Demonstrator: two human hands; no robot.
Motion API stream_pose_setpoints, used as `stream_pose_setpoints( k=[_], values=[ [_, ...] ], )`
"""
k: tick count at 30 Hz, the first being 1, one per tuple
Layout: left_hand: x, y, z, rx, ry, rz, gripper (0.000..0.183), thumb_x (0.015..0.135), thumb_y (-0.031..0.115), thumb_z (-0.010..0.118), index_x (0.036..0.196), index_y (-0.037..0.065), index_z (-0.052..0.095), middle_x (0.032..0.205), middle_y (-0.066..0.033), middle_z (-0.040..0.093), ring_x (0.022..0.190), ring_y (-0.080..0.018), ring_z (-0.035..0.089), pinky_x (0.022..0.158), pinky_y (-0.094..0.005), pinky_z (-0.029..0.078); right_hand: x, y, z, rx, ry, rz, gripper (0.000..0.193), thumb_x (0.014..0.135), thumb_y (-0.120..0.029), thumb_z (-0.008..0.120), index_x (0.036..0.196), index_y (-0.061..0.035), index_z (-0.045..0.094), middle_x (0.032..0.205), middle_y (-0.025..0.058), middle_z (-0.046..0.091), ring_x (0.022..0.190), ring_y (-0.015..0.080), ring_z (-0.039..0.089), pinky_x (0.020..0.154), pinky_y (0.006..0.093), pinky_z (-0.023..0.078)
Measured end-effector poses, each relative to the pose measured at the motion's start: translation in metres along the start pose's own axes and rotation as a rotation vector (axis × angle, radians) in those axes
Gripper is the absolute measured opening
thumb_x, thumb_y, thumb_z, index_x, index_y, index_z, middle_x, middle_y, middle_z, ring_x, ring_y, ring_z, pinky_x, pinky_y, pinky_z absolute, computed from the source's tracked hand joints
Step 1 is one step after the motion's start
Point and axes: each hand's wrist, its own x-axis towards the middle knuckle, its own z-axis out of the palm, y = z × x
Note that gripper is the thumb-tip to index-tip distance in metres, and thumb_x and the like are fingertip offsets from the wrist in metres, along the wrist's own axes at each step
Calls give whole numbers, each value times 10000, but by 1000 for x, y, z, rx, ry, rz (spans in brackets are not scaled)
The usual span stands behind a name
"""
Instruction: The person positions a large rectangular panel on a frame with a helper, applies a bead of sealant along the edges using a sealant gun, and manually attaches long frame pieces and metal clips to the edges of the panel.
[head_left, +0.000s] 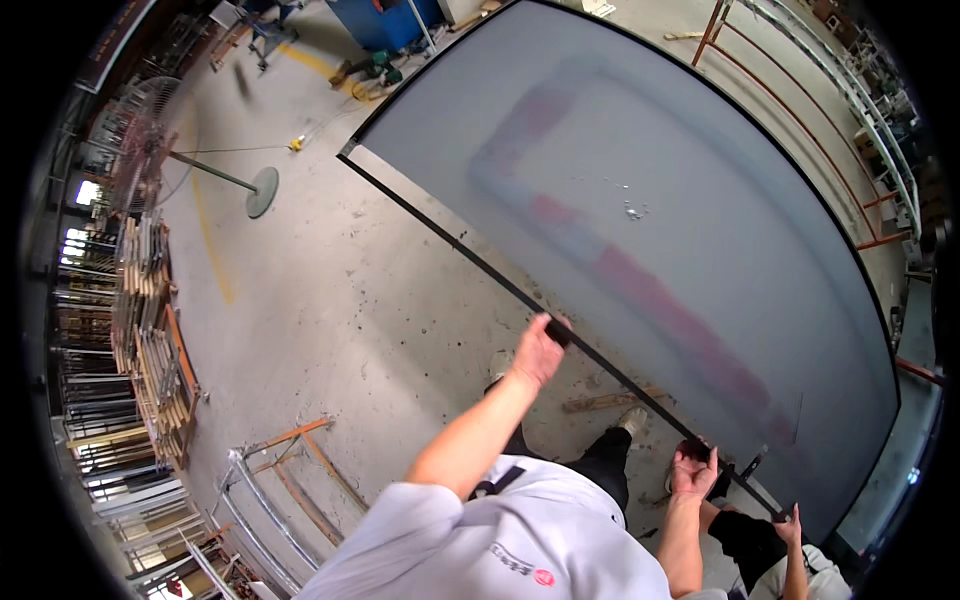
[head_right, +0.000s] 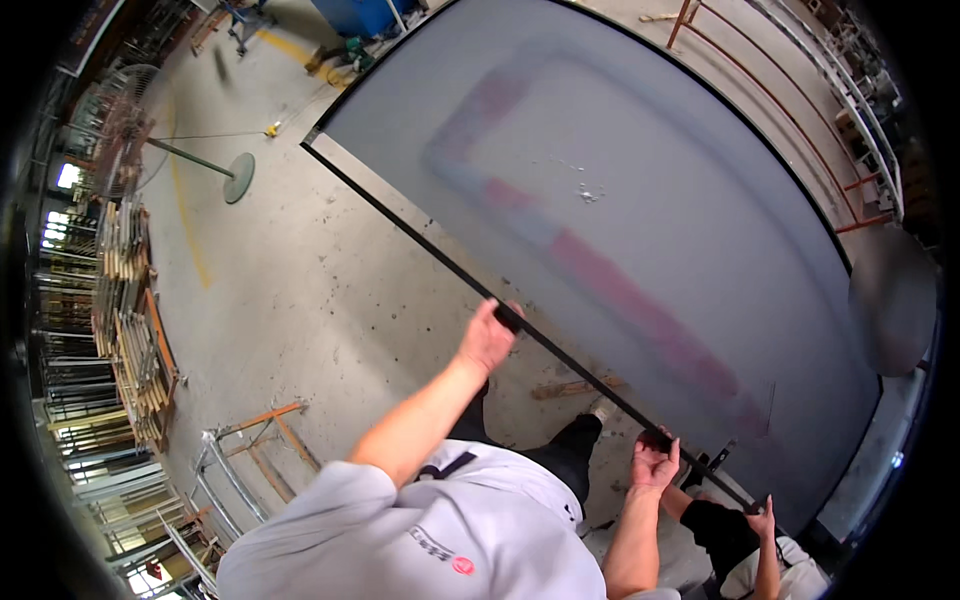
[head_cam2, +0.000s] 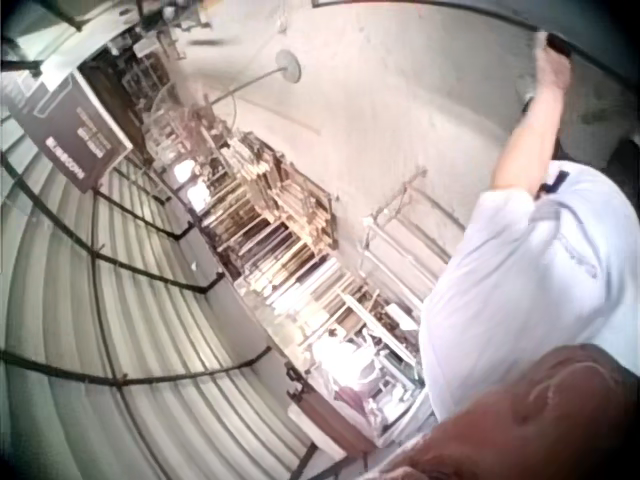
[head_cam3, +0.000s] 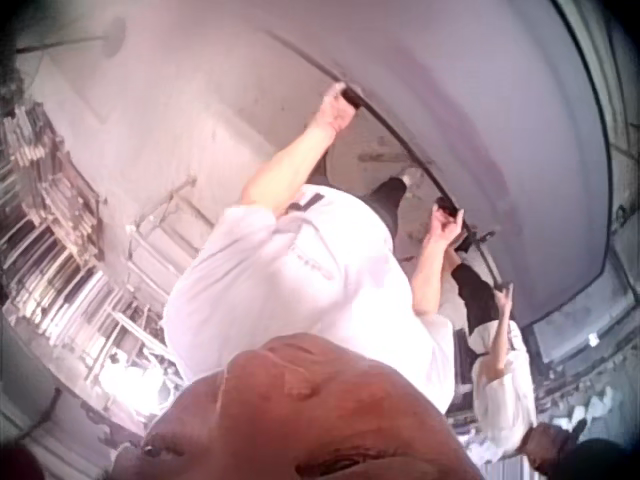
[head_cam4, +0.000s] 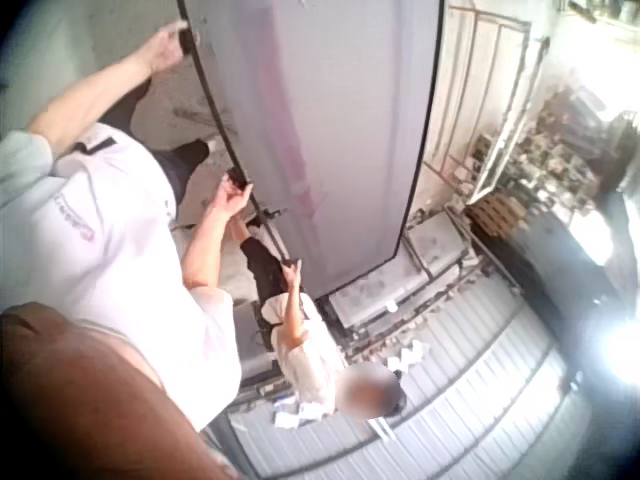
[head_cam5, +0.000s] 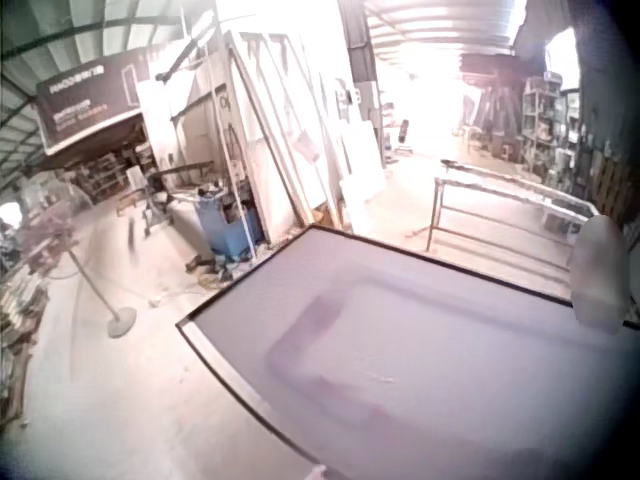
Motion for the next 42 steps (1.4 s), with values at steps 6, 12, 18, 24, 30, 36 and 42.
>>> stream_pose_setpoints(
  k=[6,12,18,24,30,36,42],
  values=[
    [61,167,1,75,93,57,204,940,284,551,954,81,556,882,-86,628,894,-247,604,885,-389,498,-5,118,80,29,36,59,359,955,-293,583,1125,23,598,1177,164,636,1107,330,579,1009,486,427],
    [92,278,11,194,138,-12,254,929,332,568,998,88,575,983,-71,628,955,-241,594,938,-392,478,-12,314,211,-13,-49,242,265,931,-242,601,1059,-12,636,1160,170,661,1124,349,588,1025,513,423],
    [92,374,24,515,-35,-251,343,974,294,485,1196,51,581,1170,-71,649,1093,-204,595,966,-363,449,-22,477,336,-11,-71,458,145,888,-161,660,970,-43,680,1117,147,689,1138,319,603,1029,494,445],
    [92,456,35,1516,-276,-434,289,932,205,564,1070,-36,641,997,-60,691,956,-134,623,870,-289,483,-29,584,406,25,-24,502,193,891,-104,646,1072,-40,658,1248,148,630,1150,288,593,1043,452,460],
    [132,638,116,1483,-121,-100,176,899,82,557,814,-16,675,847,-107,688,783,-136,625,713,-283,491,-34,651,445,88,43,382,247,902,-30,611,1149,-46,611,1280,160,606,1199,291,573,1056,453,457],
    [320,690,134,1214,-75,-116,398,973,283,533,1140,-72,602,986,-116,678,971,-199,621,893,-324,474,-41,776,518,103,-12,165,338,899,15,608,1219,-40,513,1296,176,563,1222,292,545,1063,453,426],
    [362,656,120,1165,-218,-677,381,940,313,594,1143,-9,580,1082,-100,651,994,-217,632,876,-361,516,-39,877,561,97,27,-41,316,895,25,621,1188,-28,515,1178,147,609,1119,276,610,995,422,484]
  ],
)
